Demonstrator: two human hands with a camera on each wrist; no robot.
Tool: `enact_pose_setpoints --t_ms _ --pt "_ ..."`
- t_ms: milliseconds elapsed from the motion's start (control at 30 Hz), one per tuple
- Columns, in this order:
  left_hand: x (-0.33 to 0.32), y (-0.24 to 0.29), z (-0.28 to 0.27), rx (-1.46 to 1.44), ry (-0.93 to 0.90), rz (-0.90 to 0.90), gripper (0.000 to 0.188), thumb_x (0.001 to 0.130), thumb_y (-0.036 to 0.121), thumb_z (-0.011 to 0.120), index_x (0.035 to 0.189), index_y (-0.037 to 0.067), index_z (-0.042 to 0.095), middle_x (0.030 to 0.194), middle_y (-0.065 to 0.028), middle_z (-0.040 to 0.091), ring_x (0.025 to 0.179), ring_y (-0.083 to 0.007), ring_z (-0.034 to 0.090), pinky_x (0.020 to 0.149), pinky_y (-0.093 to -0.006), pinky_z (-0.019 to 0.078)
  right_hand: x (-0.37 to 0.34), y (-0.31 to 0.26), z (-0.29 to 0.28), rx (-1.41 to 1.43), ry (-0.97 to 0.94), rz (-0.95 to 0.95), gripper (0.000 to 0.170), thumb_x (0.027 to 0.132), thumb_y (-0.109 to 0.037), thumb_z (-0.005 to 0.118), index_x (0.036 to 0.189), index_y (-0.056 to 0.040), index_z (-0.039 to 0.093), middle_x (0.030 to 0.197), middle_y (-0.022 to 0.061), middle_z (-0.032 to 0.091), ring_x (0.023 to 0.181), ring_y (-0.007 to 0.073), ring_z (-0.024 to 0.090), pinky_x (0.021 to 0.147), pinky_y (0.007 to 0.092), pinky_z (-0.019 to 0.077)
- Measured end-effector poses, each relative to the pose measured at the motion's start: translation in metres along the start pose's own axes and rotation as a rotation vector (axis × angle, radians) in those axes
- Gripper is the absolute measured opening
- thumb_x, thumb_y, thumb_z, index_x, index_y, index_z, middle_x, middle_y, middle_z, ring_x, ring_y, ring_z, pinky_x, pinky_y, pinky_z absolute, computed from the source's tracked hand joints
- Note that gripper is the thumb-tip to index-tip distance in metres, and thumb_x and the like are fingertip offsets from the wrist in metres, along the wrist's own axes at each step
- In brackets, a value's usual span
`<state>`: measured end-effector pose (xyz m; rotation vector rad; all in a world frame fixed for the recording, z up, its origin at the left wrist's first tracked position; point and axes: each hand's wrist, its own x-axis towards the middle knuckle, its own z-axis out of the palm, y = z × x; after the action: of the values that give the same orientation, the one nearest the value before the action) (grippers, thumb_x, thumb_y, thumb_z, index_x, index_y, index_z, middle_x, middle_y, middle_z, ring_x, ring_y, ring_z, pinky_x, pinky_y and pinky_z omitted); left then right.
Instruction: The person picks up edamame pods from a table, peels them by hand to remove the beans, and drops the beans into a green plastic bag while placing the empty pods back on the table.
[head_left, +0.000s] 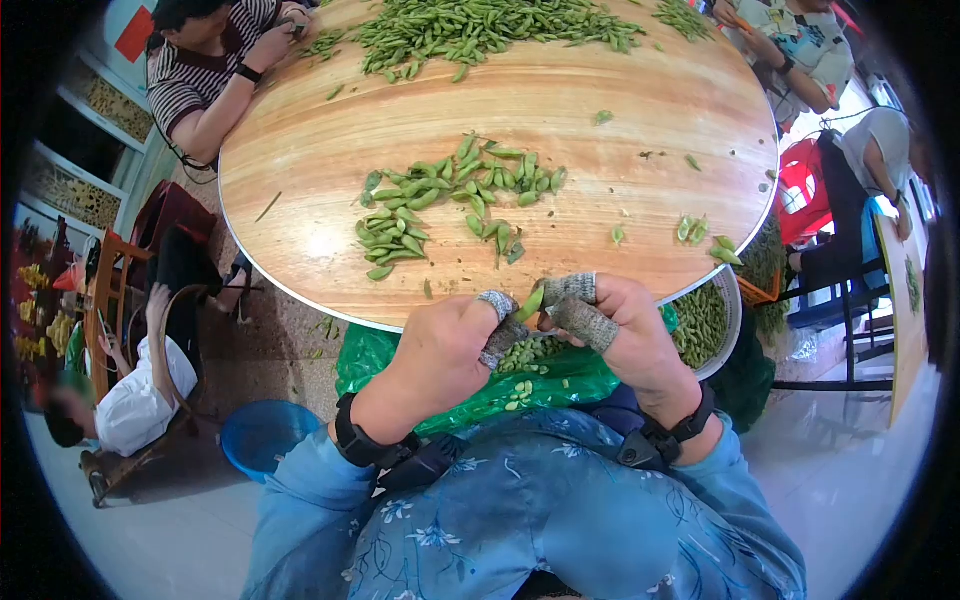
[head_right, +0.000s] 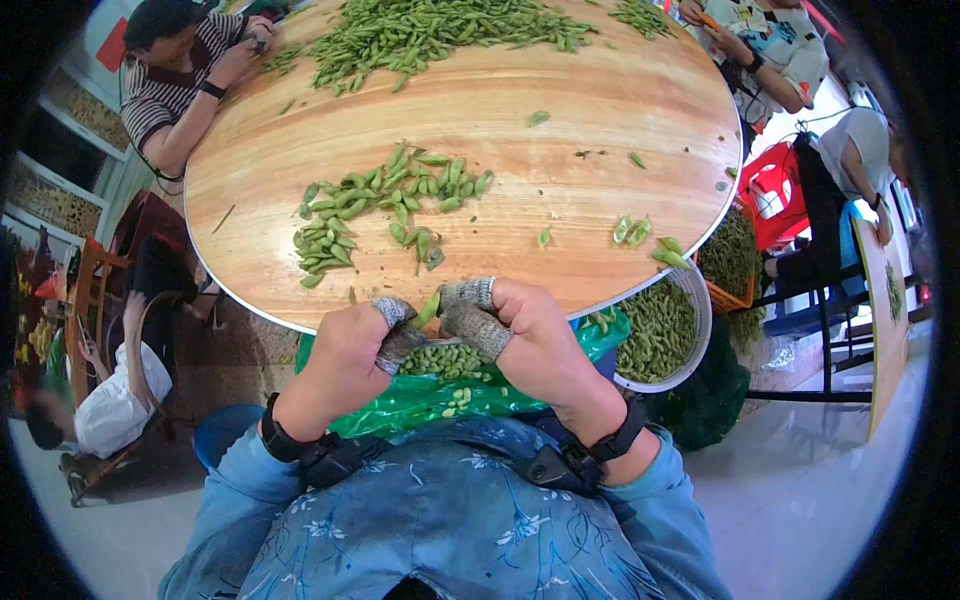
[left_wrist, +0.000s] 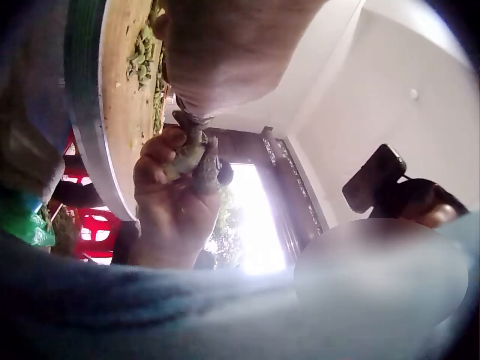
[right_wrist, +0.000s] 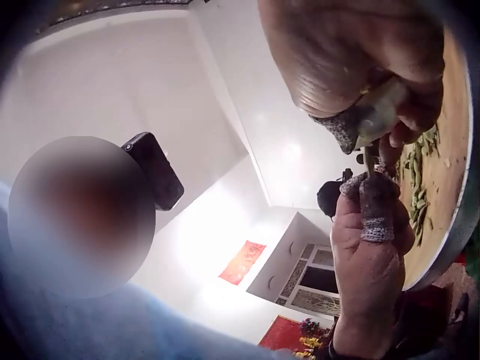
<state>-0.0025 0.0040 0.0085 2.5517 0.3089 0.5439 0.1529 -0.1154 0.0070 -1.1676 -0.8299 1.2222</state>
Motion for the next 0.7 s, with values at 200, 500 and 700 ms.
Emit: enact_pose_setpoints --t_ms 200,500,700 --pt "-0.0013 0.0029 -0.0001 0.128 0.026 0.054 0.024 0.06 0.006 0.062 0.082 0.003 0.053 0.06 -0.0122 0.05 0.053 -0.0305 0.052 0.044 -0.0364 0.0396 0.0002 -0.0011 0.0038 0.046 0.002 0.022 0.017 0.083 -0.012 0.051 0.093 0.0009 0.056 0.083 0.0022 0.059 0.076 0.0081 0.053 0.069 0.0216 0.0435" --pt "-0.0003 0.0059 -0.006 0.22 -0.042 0.12 0.026 0.054 0.004 0.058 0.08 0.005 0.051 0.059 -0.0086 0.045 0.053 -0.0266 0.049 0.042 -0.0365 0.0373 0.0023 0.0007 0.005 0.046 0.015 0.054 0.014 0.082 -0.01 0.051 0.09 0.001 0.056 0.081 0.0025 0.059 0.074 0.0081 0.053 0.067 0.0215 0.0433" --pt "-0.004 0.0036 -0.0015 0.233 -0.042 0.148 0.024 0.054 0.002 0.056 0.076 0.005 0.048 0.06 -0.0082 0.046 0.057 -0.0257 0.049 0.045 -0.0367 0.0383 0.0039 0.0077 0.0063 -0.013 0.057 0.055 0.011 0.082 -0.008 0.051 0.086 0.0008 0.057 0.078 0.0018 0.058 0.071 0.0077 0.053 0.065 0.0206 0.0428"
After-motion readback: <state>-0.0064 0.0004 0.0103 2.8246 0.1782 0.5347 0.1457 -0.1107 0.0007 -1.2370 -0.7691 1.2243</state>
